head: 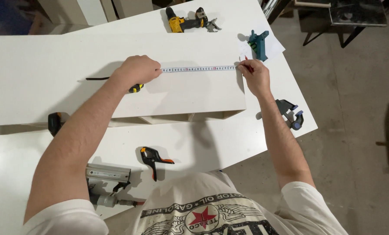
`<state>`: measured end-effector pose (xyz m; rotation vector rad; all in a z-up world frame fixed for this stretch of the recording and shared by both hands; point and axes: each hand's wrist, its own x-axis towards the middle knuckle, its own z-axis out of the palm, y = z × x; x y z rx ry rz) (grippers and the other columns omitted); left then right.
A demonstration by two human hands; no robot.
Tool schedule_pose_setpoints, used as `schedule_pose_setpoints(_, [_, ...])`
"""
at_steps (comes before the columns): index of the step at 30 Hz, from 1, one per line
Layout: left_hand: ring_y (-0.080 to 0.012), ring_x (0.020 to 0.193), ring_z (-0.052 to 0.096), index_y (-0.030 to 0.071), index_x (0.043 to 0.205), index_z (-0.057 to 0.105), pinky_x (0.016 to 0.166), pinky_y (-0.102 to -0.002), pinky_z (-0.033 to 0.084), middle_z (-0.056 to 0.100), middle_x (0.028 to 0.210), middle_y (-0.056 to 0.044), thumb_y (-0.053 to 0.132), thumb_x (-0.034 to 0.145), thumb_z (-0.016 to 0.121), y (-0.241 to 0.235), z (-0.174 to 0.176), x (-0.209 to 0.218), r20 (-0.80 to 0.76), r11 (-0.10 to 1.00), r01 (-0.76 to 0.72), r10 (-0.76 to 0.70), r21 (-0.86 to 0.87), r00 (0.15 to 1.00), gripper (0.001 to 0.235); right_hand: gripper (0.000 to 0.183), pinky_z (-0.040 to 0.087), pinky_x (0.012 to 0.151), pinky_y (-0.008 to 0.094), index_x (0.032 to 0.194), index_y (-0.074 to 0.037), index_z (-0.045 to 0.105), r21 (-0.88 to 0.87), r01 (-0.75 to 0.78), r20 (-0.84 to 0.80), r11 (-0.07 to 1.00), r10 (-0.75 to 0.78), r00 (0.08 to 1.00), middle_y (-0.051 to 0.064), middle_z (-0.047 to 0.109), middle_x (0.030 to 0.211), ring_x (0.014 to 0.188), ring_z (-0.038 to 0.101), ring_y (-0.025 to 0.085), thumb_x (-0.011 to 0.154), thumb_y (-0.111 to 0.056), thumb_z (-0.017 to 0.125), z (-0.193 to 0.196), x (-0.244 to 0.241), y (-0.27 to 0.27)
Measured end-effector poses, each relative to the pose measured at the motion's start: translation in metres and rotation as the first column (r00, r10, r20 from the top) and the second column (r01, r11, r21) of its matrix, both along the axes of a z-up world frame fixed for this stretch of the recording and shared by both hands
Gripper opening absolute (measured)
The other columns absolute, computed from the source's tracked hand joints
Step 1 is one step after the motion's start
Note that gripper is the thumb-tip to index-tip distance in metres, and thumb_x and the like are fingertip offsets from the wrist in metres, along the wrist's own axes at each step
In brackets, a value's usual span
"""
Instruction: Measuring a wooden shelf unit with a tape measure and pencil, then securing the joints using a pneumatic nail gun.
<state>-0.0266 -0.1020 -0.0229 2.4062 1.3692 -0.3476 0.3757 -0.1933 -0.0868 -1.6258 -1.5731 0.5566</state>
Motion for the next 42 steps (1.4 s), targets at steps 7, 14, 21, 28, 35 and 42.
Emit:
schedule_pose_setpoints(7, [-0.0276,0.055,0.054,0.012,0.070,0.057,0.060,-0.040,0.046,0.056,0.059,-0.007,0.021,0.094,0.046,-0.001,0.005,0.003,-0.014,0.999,-0.010,0.010,-0.032,1.000,0.028,0.010,0.063,0.074,0.032,0.109,-0.002,0.076,-0.020,0.057,-0.060,0.998,-0.059,0.996,0.018,0.067,0.098,0.089,0.070,0.026,0.098,-0.004,0.077,-0.001,-0.003,0.000])
schedule_pose_setpoints(14, [-0.0252,0.054,0.056,0.013,0.073,0.061,0.059,-0.038,0.047,0.059,0.059,-0.005,0.017,0.095,0.045,0.002,0.008,0.002,0.014,1.000,-0.009,0.010,-0.025,1.000,0.028,0.011,0.064,0.072,0.028,0.107,-0.003,0.077,-0.015,0.113,-0.100,0.994,-0.114,0.988,0.016,0.068,0.095,0.085,0.071,0.022,0.097,-0.001,0.077,-0.002,-0.005,0.002])
schedule_pose_setpoints(21, [-0.0227,0.051,0.054,0.012,0.070,0.060,0.058,-0.037,0.048,0.058,0.056,-0.004,0.014,0.095,0.044,0.004,0.001,0.003,0.003,1.000,0.022,-0.022,-0.020,1.000,0.030,0.012,0.063,0.072,0.034,0.109,-0.003,0.078,0.067,0.093,-0.007,0.993,-0.093,0.996,0.017,0.068,0.097,0.089,0.071,0.028,0.097,0.000,0.077,-0.002,-0.010,0.000])
schedule_pose_setpoints(28, [-0.0211,0.049,0.050,0.011,0.069,0.058,0.057,-0.036,0.046,0.055,0.054,-0.004,0.013,0.098,0.043,0.000,0.006,0.001,0.045,1.000,0.017,-0.016,-0.024,0.999,0.032,0.033,0.062,0.078,0.042,0.129,0.002,0.070,0.344,-0.152,0.035,0.927,0.149,0.988,0.021,0.070,0.098,0.085,0.071,0.029,0.104,0.017,0.056,0.033,-0.049,0.001])
schedule_pose_setpoints(35, [-0.0195,0.047,0.049,0.013,0.067,0.054,0.055,-0.035,0.045,0.052,0.052,-0.002,0.013,0.098,0.042,-0.001,0.005,-0.001,0.061,0.999,0.002,0.001,-0.048,0.998,0.033,0.017,0.063,0.072,0.040,0.119,-0.004,0.065,0.052,-0.410,0.062,0.910,0.407,0.911,0.015,0.076,0.091,0.082,0.076,0.027,0.102,-0.001,0.066,0.040,-0.107,0.026])
schedule_pose_setpoints(42, [-0.0173,0.045,0.043,0.015,0.066,0.050,0.054,-0.034,0.044,0.047,0.050,0.001,0.011,0.099,0.041,0.000,0.014,-0.002,0.070,0.996,0.000,0.007,-0.094,0.998,0.034,0.017,0.061,0.074,0.047,0.112,-0.003,0.071,-0.090,-0.435,0.040,0.896,0.440,0.897,0.020,0.072,0.092,0.085,0.073,0.037,0.095,-0.005,0.069,0.019,-0.114,0.045])
